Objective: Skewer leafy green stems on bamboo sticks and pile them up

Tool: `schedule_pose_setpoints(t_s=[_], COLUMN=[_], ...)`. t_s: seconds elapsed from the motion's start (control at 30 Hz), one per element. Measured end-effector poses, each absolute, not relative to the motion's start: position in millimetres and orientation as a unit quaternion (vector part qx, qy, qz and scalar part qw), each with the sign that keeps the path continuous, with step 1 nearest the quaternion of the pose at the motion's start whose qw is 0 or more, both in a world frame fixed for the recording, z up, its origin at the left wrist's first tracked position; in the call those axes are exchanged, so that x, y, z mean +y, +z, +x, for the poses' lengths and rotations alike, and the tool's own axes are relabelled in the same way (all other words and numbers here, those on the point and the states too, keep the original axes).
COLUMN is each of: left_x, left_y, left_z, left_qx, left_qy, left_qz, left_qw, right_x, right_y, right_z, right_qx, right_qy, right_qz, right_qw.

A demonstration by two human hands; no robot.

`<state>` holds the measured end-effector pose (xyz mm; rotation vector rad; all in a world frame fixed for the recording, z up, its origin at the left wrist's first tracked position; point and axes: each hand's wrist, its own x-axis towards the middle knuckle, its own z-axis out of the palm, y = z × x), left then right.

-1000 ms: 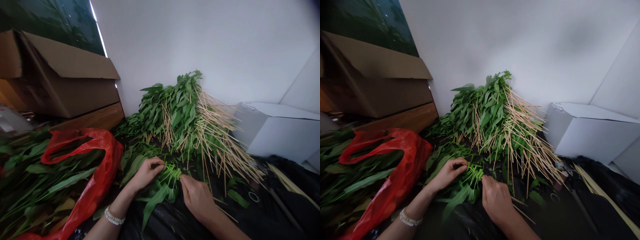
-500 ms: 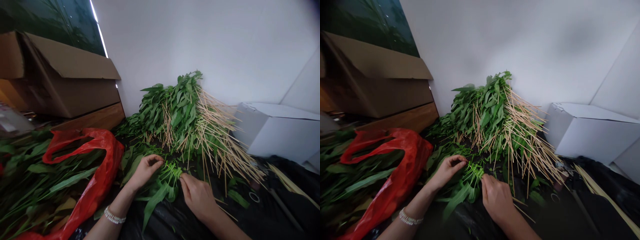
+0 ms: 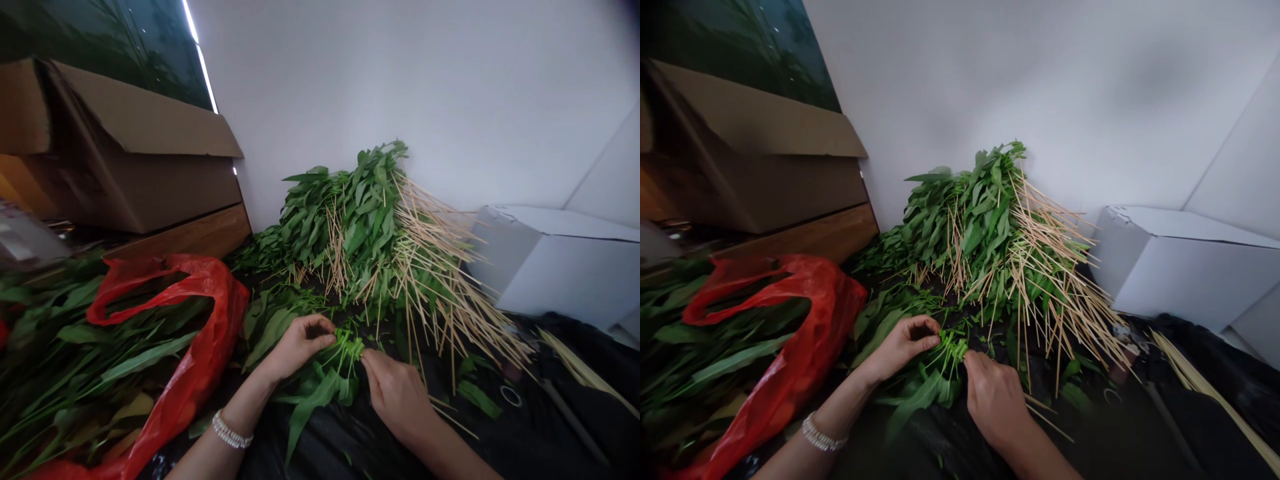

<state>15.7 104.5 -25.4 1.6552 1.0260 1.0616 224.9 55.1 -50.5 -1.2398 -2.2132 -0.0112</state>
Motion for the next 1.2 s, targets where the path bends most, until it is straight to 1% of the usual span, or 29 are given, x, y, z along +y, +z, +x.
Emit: schedule_pose_setpoints(t_s=[0.23,0.37,0.67,0.8,0.9,1.03,1.2], left_x=[103,102,104,104,104,105,109], left_y=[-18,-15,-25,-24,-17,-12,-23], left_z=[16,14,15,13,10,7,12], left_qx=[0.425,0.439,0.430,0.420,0.417,0.451,0.498], left_qy=[0.448,0.431,0.430,0.428,0.458,0.506,0.435], left_qz=[0.654,0.645,0.634,0.645,0.643,0.617,0.683], left_qw=[0.438,0.453,0.477,0.474,0.450,0.399,0.310], right_x=[55,54,53,53,49,42,40], right_y=[-47,-47,-54,-53,-48,-42,-40], right_z=[224,225,227,225,222,218,217], right_qx=[-0.834,-0.841,-0.848,-0.848,-0.859,-0.890,-0.896], right_qy=[-0.014,-0.020,-0.003,0.002,0.010,-0.015,-0.047], right_qz=[-0.466,-0.462,-0.455,-0.450,-0.425,-0.360,-0.335], right_qw=[0.295,0.281,0.272,0.282,0.285,0.280,0.289])
